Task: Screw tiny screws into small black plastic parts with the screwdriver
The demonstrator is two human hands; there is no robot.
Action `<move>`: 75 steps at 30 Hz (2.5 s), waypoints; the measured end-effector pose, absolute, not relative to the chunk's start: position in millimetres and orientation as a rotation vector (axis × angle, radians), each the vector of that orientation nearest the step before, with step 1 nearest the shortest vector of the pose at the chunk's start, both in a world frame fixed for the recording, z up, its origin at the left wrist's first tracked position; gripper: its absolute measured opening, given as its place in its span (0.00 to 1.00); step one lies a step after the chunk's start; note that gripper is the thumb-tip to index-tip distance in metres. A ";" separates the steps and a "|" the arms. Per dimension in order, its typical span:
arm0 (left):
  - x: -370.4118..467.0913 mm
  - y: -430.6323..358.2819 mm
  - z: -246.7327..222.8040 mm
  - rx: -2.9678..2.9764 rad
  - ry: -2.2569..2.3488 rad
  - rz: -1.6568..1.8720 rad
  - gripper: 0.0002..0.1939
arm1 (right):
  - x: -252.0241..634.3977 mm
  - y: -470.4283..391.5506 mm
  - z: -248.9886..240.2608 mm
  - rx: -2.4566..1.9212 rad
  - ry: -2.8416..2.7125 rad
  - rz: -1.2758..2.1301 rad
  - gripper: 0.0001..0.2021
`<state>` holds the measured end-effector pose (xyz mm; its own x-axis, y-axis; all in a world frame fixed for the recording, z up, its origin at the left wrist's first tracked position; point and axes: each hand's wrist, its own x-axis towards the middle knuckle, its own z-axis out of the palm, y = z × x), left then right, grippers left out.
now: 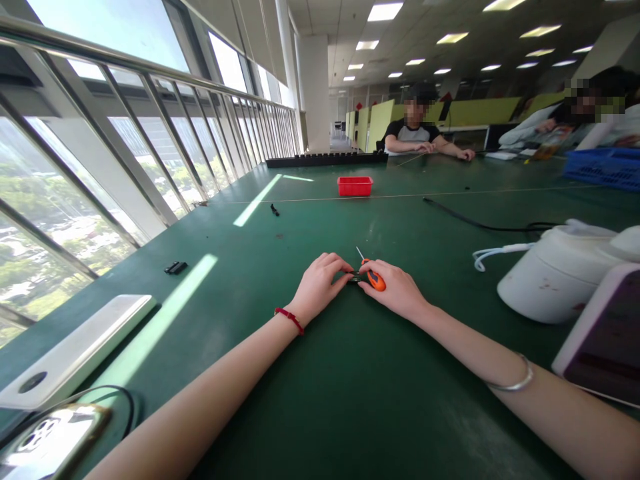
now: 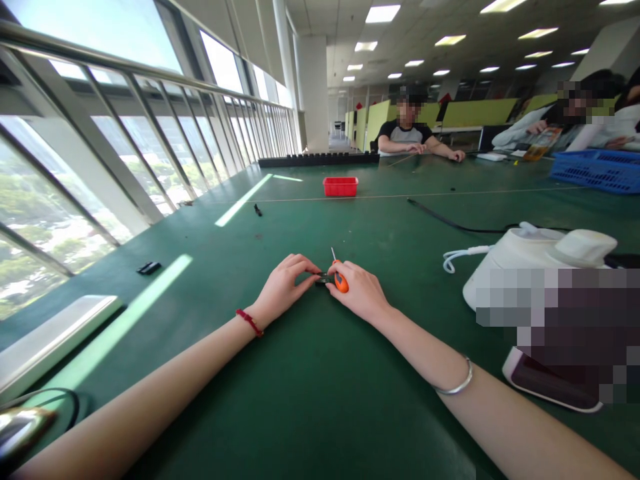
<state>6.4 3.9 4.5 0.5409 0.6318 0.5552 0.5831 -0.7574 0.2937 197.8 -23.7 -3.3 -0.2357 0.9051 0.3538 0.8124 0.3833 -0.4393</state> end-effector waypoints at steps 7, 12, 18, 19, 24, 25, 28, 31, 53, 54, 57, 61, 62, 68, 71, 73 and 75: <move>7.3 1.2 6.0 2.789 0.961 1.002 0.07 | 199.9 -25.3 -0.8 -1.287 -2.048 0.219 0.08; 7.1 -1.8 8.8 2.746 0.984 0.977 0.06 | 199.9 -26.8 -1.3 -1.273 -2.083 0.194 0.05; 4.5 1.0 9.6 2.715 1.003 0.924 0.07 | 198.8 -29.9 -0.4 -1.287 -2.093 0.192 0.05; 3.9 1.3 9.7 2.709 0.989 0.931 0.07 | 199.0 -30.3 0.2 -1.283 -2.096 0.196 0.05; -2.9 1.6 9.7 2.602 0.989 1.006 0.07 | 204.7 -30.1 4.1 -1.302 -2.011 0.221 0.09; -4.6 1.8 9.2 2.572 0.995 1.005 0.07 | 206.1 -29.4 4.5 -1.323 -1.972 0.226 0.09; -7.0 2.7 6.5 2.527 0.996 0.940 0.07 | 208.2 -26.4 3.8 -1.357 -1.913 0.248 0.08; -3.1 3.1 3.5 2.559 0.978 0.811 0.06 | 206.8 -24.7 2.4 -1.365 -1.930 0.265 0.07; -182.7 17.8 25.1 1.634 2.592 0.856 0.18 | 204.4 -25.7 2.8 -1.487 -2.039 0.294 0.07; -184.1 17.7 26.3 1.633 2.583 0.878 0.18 | 204.6 -25.6 2.4 -1.486 -2.040 0.283 0.07; -189.8 19.1 30.9 1.633 2.580 1.014 0.16 | 205.1 -25.4 0.9 -1.478 -2.040 0.251 0.07; -196.2 23.6 32.4 1.565 2.526 1.023 0.13 | 205.2 -25.4 0.4 -1.477 -2.052 0.256 0.07; -197.0 24.6 31.7 1.556 2.500 1.012 0.13 | 205.1 -25.4 0.6 -1.479 -2.055 0.264 0.07; -198.6 26.1 28.0 1.606 2.437 0.985 0.13 | 205.3 -25.2 1.5 -1.507 -2.062 0.324 0.08; -198.1 25.5 28.7 1.596 2.452 0.966 0.14 | 205.8 -25.4 1.8 -1.513 -2.078 0.315 0.08; -197.6 25.0 29.2 1.585 2.466 0.939 0.15 | 206.0 -25.5 2.2 -1.516 -2.084 0.318 0.08; -197.4 24.6 29.3 1.575 2.468 0.927 0.16 | 206.0 -25.7 2.8 -1.524 -2.086 0.330 0.08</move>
